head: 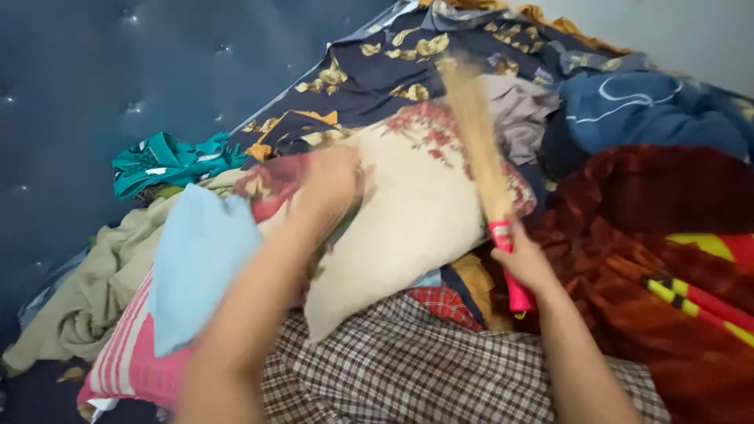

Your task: Cleaning and dusting a decorative pillow on a bed using a small hand broom.

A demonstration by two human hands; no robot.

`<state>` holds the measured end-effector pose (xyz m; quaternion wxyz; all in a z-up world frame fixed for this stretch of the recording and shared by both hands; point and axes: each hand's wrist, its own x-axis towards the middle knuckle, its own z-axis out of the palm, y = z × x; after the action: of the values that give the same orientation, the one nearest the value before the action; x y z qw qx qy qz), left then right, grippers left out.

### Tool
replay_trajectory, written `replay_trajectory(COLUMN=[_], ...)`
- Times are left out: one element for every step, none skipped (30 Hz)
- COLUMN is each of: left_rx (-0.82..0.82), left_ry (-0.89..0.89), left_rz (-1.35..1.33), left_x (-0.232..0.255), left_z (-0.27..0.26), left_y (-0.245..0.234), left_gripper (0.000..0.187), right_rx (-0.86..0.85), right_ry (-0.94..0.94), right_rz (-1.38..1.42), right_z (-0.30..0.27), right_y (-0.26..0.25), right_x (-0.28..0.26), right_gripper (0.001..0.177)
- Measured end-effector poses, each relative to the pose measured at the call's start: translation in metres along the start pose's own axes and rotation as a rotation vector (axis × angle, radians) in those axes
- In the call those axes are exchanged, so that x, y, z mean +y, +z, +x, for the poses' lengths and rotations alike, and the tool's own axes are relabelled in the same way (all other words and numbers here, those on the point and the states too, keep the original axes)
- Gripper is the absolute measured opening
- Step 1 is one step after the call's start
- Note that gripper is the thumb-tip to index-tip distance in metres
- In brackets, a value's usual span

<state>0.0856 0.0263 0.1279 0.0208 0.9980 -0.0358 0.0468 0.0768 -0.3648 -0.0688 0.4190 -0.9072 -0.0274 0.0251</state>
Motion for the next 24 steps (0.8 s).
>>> replay_trajectory(left_rx=[-0.007, 0.134, 0.286, 0.289, 0.301, 0.312, 0.305, 0.295, 0.288, 0.285, 0.299, 0.313, 0.310, 0.295, 0.286, 0.289, 0.303, 0.317, 0.320, 0.315, 0.309, 0.311, 0.310, 0.308], left_ry=[0.000, 0.078, 0.159, 0.160, 0.132, 0.103, 0.100, 0.088, 0.081, 0.082, 0.054, 0.026, 0.029, -0.018, -0.061, -0.054, -0.042, -0.029, -0.024, -0.035, -0.045, -0.041, -0.055, -0.070], left_rz=[-0.001, -0.085, -0.168, -0.169, -0.163, -0.157, -0.164, -0.187, -0.206, -0.210, -0.216, -0.221, -0.217, -0.209, -0.200, -0.195, -0.203, -0.211, -0.212, -0.213, -0.213, -0.214, -0.238, -0.262], left_x=[-0.001, -0.002, -0.004, 0.000, 0.003, 0.006, 0.007, 0.007, 0.006, 0.007, 0.006, 0.006, 0.005, 0.004, 0.005, 0.002, 0.002, 0.001, 0.002, 0.003, 0.004, 0.004, 0.006, 0.007], left_z=[-0.014, -0.028, -0.039, -0.036, -0.036, -0.035, -0.037, -0.038, -0.037, -0.036, -0.037, -0.038, -0.040, -0.043, -0.041, -0.042, -0.041, -0.040, -0.039, -0.039, -0.039, -0.039, -0.040, -0.041], left_y=[0.039, 0.077, 0.110, 0.110, 0.111, 0.114, 0.110, 0.106, 0.100, 0.101, 0.102, 0.102, 0.104, 0.106, 0.107, 0.109, 0.111, 0.112, 0.112, 0.112, 0.112, 0.110, 0.109, 0.108], left_gripper=[0.041, 0.050, 0.066, 0.066, 0.063, 0.060, 0.060, 0.063, 0.065, 0.065, 0.070, 0.076, 0.076, 0.075, 0.074, 0.074, 0.076, 0.077, 0.077, 0.077, 0.077, 0.077, 0.076, 0.074], right_rx=[-0.004, 0.045, 0.101, 0.103, 0.205, 0.308, 0.303, 0.346, 0.393, 0.392, 0.271, 0.148, 0.149, 0.052, -0.039, -0.031, 0.100, 0.230, 0.236, 0.253, 0.270, 0.275, 0.102, -0.071], right_ry=[0.006, 0.020, 0.026, 0.024, -0.034, -0.092, -0.086, -0.150, -0.217, -0.214, -0.303, -0.390, -0.387, -0.358, -0.331, -0.331, -0.263, -0.194, -0.195, -0.098, 0.000, 0.001, 0.035, 0.071], right_rz=[0.001, 0.045, 0.087, 0.085, 0.129, 0.171, 0.164, 0.092, 0.023, 0.020, -0.047, -0.113, -0.108, -0.085, -0.062, -0.057, 0.051, 0.161, 0.159, 0.110, 0.063, 0.063, -0.046, -0.154], right_z=[-0.009, -0.018, -0.023, -0.033, -0.048, -0.063, -0.074, -0.085, -0.094, -0.089, -0.086, -0.083, -0.083, -0.083, -0.081, -0.083, -0.083, -0.083, -0.081, -0.079, -0.078, -0.078, -0.077, -0.077], right_y=[-0.003, -0.007, -0.014, -0.020, -0.022, -0.023, -0.015, -0.008, 0.001, 0.011, 0.024, 0.036, 0.028, 0.020, 0.011, 0.005, -0.004, -0.013, -0.007, -0.002, 0.004, 0.015, 0.024, 0.034], right_x=[-0.010, -0.021, -0.036, -0.059, -0.079, -0.097, -0.102, -0.108, -0.116, -0.102, -0.088, -0.074, -0.081, -0.087, -0.092, -0.096, -0.101, -0.106, -0.102, -0.098, -0.094, -0.089, -0.083, -0.078], right_gripper=[0.098, 0.097, 0.097, 0.097, 0.095, 0.093, 0.093, 0.091, 0.088, 0.088, 0.087, 0.087, 0.087, 0.086, 0.086, 0.086, 0.083, 0.081, 0.081, 0.074, 0.067, 0.067, 0.070, 0.074])
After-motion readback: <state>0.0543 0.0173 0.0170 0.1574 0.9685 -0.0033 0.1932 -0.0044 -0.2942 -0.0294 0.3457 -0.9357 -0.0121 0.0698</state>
